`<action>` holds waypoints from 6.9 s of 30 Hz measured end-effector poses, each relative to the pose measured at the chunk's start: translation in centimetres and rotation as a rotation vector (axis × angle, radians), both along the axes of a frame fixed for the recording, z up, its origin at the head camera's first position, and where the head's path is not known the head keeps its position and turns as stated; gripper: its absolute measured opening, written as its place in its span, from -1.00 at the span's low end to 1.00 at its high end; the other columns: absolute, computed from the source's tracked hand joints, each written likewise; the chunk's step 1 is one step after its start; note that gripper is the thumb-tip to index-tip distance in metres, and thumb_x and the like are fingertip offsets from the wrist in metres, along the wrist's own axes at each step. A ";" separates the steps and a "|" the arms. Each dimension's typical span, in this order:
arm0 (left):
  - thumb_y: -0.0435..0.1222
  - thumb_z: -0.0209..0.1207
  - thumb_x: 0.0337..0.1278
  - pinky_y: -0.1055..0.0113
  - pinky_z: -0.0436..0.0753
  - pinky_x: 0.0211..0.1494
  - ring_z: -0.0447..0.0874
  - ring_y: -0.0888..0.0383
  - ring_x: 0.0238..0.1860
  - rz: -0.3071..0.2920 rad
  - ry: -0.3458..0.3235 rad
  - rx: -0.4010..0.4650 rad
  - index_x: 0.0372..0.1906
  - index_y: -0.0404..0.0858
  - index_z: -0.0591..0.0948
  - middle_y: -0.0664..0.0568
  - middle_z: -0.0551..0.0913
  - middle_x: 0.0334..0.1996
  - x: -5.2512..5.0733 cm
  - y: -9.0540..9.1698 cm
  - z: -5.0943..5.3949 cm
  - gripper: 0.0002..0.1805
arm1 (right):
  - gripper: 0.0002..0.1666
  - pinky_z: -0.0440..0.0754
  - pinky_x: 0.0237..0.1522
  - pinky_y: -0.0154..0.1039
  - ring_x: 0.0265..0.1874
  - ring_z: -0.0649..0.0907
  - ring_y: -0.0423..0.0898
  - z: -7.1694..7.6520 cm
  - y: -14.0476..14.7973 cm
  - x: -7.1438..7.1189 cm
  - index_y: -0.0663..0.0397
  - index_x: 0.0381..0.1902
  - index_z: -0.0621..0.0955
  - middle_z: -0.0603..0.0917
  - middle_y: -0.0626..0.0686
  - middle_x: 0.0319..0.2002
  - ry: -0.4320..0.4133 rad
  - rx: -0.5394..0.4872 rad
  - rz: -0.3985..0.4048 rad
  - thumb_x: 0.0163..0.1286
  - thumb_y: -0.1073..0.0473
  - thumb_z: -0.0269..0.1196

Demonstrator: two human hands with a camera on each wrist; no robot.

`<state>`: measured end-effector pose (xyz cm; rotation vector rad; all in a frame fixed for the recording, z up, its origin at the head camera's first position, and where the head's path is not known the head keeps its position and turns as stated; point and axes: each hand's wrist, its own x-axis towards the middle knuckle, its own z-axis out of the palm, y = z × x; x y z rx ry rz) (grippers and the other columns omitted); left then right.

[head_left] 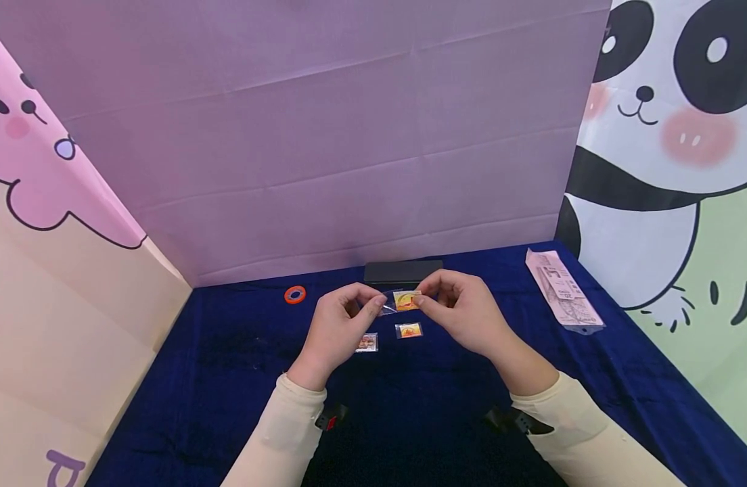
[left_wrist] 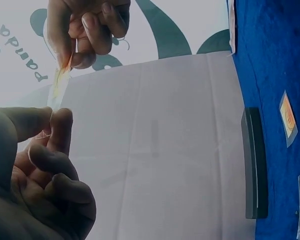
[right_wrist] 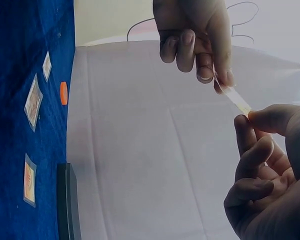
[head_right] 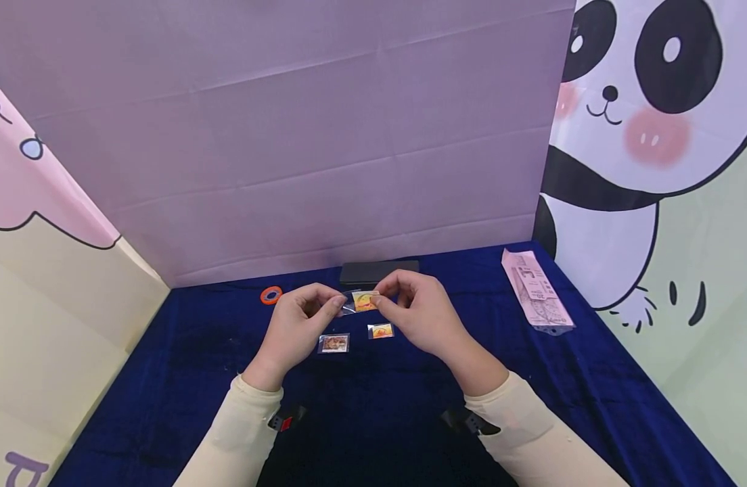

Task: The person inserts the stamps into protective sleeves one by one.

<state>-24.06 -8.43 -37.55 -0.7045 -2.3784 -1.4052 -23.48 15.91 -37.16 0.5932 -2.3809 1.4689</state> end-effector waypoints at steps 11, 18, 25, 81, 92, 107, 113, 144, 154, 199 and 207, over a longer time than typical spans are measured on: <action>-0.20 0.23 0.53 0.29 0.42 -0.52 0.43 0.12 -0.57 -0.008 -0.010 0.000 0.03 0.00 0.79 0.29 0.78 -0.30 0.1 0.0 0.1 -0.82 | -0.88 0.44 -0.53 -0.26 -0.52 0.51 0.01 0.1 0.1 0.0 -0.04 -0.11 0.76 0.62 -0.01 -0.43 -0.002 0.000 0.000 0.47 0.09 0.41; -0.17 0.24 0.52 0.31 0.38 -0.54 0.42 0.09 -0.57 0.024 -0.001 0.031 -0.04 -0.03 0.79 0.30 0.79 -0.31 0.0 0.0 0.2 -0.85 | -0.88 0.42 -0.56 -0.25 -0.53 0.49 0.02 0.1 0.6 -0.2 -0.04 -0.08 0.77 0.60 0.01 -0.44 0.011 -0.015 -0.002 0.49 0.12 0.38; -0.17 0.26 0.50 0.31 0.42 -0.54 0.44 0.10 -0.56 0.035 0.011 0.026 -0.08 -0.05 0.81 0.28 0.78 -0.28 0.0 0.0 0.1 -0.85 | -0.90 0.42 -0.56 -0.25 -0.54 0.49 0.02 -0.1 0.5 -0.2 -0.09 -0.09 0.79 0.57 0.01 -0.47 -0.010 -0.002 -0.003 0.50 0.13 0.37; -0.11 0.36 0.39 0.32 0.35 -0.56 0.39 0.10 -0.60 0.041 -0.023 0.021 -0.15 0.06 0.84 0.30 0.76 -0.35 0.4 0.3 0.2 -0.91 | -0.93 0.43 -0.55 -0.25 -0.53 0.49 0.01 -0.1 0.4 0.0 -0.03 -0.15 0.78 0.53 0.00 -0.48 -0.028 0.052 0.052 0.48 0.15 0.39; -0.13 0.35 0.40 0.33 0.36 -0.58 0.39 0.11 -0.60 0.040 -0.015 0.023 -0.15 0.05 0.83 0.28 0.76 -0.35 0.5 0.2 0.3 -0.91 | -0.87 0.43 -0.54 -0.25 -0.54 0.49 0.01 -0.4 0.5 -0.2 -0.04 -0.08 0.81 0.56 -0.02 -0.44 -0.016 0.064 0.075 0.49 0.21 0.37; -0.13 0.37 0.38 0.33 0.37 -0.57 0.40 0.13 -0.60 0.037 -0.008 0.014 -0.15 0.04 0.84 0.28 0.74 -0.35 0.5 0.3 0.2 -0.91 | -0.91 0.43 -0.53 -0.25 -0.54 0.48 -0.01 -0.4 0.5 -0.2 -0.05 -0.12 0.80 0.53 0.05 -0.47 -0.023 0.080 0.065 0.49 0.15 0.38; -0.10 0.36 0.39 0.31 0.38 -0.57 0.39 0.11 -0.60 0.035 0.007 0.008 -0.16 0.04 0.81 0.28 0.72 -0.34 0.4 0.2 0.2 -0.92 | -0.89 0.41 -0.56 -0.24 -0.56 0.47 -0.01 -0.3 0.4 -0.2 -0.04 -0.10 0.79 0.53 0.00 -0.49 -0.031 0.069 0.065 0.50 0.17 0.36; -0.15 0.37 0.39 0.28 0.39 -0.58 0.40 0.08 -0.62 0.015 0.007 0.032 -0.17 0.01 0.77 0.28 0.73 -0.37 -0.2 0.3 -0.3 -0.96 | -0.89 0.41 -0.52 -0.24 -0.53 0.47 -0.01 -0.2 0.9 -0.5 -0.05 -0.10 0.79 0.64 -0.03 -0.41 -0.037 0.096 0.037 0.53 0.15 0.33; -0.11 0.36 0.40 0.30 0.42 -0.51 0.42 0.07 -0.57 0.061 -0.021 0.017 -0.17 0.03 0.78 0.25 0.70 -0.34 -2.0 0.9 -1.5 -0.93 | -0.87 0.44 -0.49 -0.24 -0.49 0.49 0.02 -0.7 1.6 -1.4 -0.05 -0.05 0.77 0.56 0.01 -0.44 -0.052 0.092 -0.008 0.51 0.18 0.34; -0.10 0.37 0.39 0.26 0.66 -0.25 0.62 0.17 -0.33 0.079 -0.338 -0.232 -0.22 0.10 0.73 0.25 0.64 -0.27 -8.0 9.2 -8.2 -0.96 | -0.69 0.53 0.19 0.25 0.09 0.61 0.20 -9.2 10.4 -9.2 0.13 0.03 0.73 0.71 0.23 0.07 -0.276 0.074 -0.323 0.60 0.03 0.23; -0.12 0.41 0.33 0.25 0.64 -0.16 0.60 0.24 -0.35 0.094 -0.387 -0.301 -0.25 0.08 0.76 0.30 0.64 -0.37 -8.5 11.5 -9.3 -0.96 | -0.66 0.55 0.11 0.20 0.03 0.63 0.19 -10.0 11.4 -9.5 0.18 0.02 0.73 0.72 0.25 0.03 -0.273 0.091 -0.332 0.58 0.03 0.24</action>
